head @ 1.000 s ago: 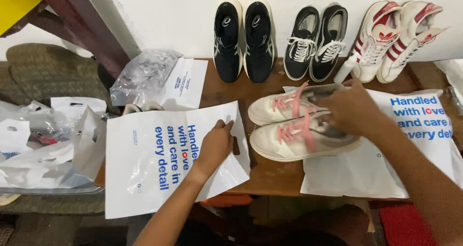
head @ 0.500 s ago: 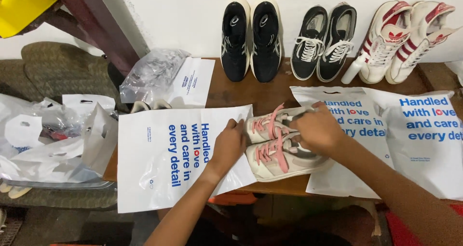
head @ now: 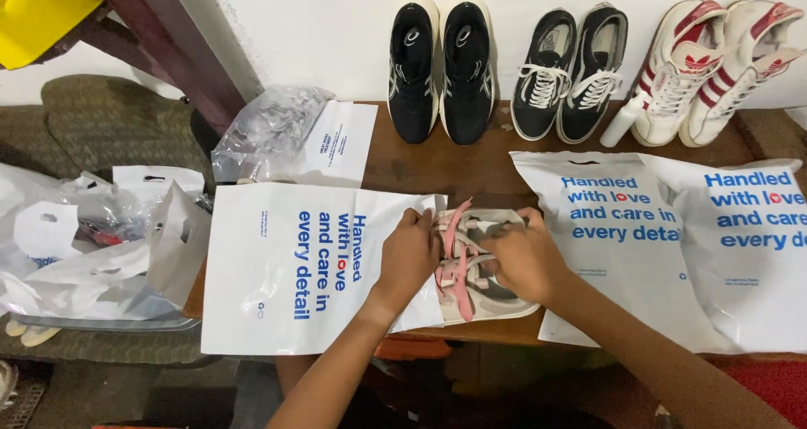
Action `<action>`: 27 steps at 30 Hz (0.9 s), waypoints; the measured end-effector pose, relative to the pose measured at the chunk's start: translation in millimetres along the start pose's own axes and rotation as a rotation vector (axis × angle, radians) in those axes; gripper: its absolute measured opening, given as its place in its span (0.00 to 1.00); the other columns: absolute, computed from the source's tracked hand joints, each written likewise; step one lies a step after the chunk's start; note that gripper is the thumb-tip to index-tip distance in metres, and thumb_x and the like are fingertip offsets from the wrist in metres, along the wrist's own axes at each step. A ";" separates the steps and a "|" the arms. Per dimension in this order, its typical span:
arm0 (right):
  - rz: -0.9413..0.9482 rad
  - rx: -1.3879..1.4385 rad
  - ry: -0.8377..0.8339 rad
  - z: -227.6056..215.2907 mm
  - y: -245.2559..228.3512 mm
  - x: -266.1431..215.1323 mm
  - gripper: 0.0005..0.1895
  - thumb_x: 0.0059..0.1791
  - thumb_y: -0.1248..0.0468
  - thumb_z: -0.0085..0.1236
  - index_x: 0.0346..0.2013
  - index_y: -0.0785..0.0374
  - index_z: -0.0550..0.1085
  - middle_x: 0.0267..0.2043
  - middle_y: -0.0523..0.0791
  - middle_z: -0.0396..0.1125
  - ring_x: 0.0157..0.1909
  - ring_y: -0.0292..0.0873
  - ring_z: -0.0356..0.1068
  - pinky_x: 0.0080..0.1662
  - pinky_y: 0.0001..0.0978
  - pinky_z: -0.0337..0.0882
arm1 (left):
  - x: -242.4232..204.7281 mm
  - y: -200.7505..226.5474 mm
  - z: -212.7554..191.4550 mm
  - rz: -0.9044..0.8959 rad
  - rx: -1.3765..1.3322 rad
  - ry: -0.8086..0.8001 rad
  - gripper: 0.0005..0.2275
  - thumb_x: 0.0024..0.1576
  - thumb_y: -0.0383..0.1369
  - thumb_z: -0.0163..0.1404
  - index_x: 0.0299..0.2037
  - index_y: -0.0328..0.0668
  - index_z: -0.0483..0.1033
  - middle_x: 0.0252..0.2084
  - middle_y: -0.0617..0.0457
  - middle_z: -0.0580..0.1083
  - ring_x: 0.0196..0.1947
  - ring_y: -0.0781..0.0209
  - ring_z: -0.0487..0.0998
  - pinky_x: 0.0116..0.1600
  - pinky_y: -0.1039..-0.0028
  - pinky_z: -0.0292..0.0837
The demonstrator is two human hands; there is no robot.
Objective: The person places a pair of white sneakers with pink laces into a white plastic bag printed with blue text, then seals the bag. The person then picks up a white spray bottle and sprays the surface of a second pair of white sneakers with black stripes.
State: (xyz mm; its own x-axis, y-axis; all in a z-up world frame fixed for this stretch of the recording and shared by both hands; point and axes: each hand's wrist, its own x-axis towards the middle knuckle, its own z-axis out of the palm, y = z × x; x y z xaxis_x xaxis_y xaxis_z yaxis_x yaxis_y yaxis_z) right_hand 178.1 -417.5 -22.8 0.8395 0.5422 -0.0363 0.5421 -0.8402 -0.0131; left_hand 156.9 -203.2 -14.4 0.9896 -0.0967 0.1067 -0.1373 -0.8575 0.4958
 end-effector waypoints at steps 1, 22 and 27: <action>0.001 0.011 -0.003 -4.3 -3.8 -1.2 0.13 0.48 0.55 0.56 0.45 0.50 0.80 0.37 0.44 0.78 0.49 0.45 0.77 0.69 0.53 0.47 | -0.5 -1.8 4.0 0.005 -0.028 0.001 0.20 0.59 0.28 0.47 0.62 0.26 0.72 0.46 0.40 0.72 0.41 0.39 0.82 0.40 0.58 0.82; 0.194 0.154 -0.002 30.6 -35.8 9.1 0.11 0.50 0.55 0.57 0.42 0.54 0.80 0.33 0.44 0.76 0.42 0.48 0.75 0.64 0.52 0.49 | -60.5 -5.4 -12.2 0.217 -0.230 0.261 0.18 0.63 0.30 0.48 0.64 0.39 0.72 0.55 0.38 0.73 0.56 0.42 0.76 0.56 0.60 0.74; 0.180 0.122 -0.189 1.1 -22.2 13.0 0.13 0.52 0.48 0.56 0.46 0.48 0.76 0.41 0.40 0.76 0.55 0.47 0.71 0.71 0.61 0.39 | -143.5 -43.5 39.5 -0.380 -0.841 0.553 0.10 0.62 0.35 0.48 0.42 0.40 0.82 0.44 0.51 0.82 0.49 0.60 0.80 0.53 0.72 0.78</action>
State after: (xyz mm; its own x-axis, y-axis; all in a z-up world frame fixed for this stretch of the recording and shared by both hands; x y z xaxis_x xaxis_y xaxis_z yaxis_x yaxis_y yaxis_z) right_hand 176.9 -391.8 -24.1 0.8936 0.3827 -0.2346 0.3669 -0.9238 -0.1092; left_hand 22.6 -171.9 -85.3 0.8459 0.5255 0.0912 -0.0196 -0.1402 0.9899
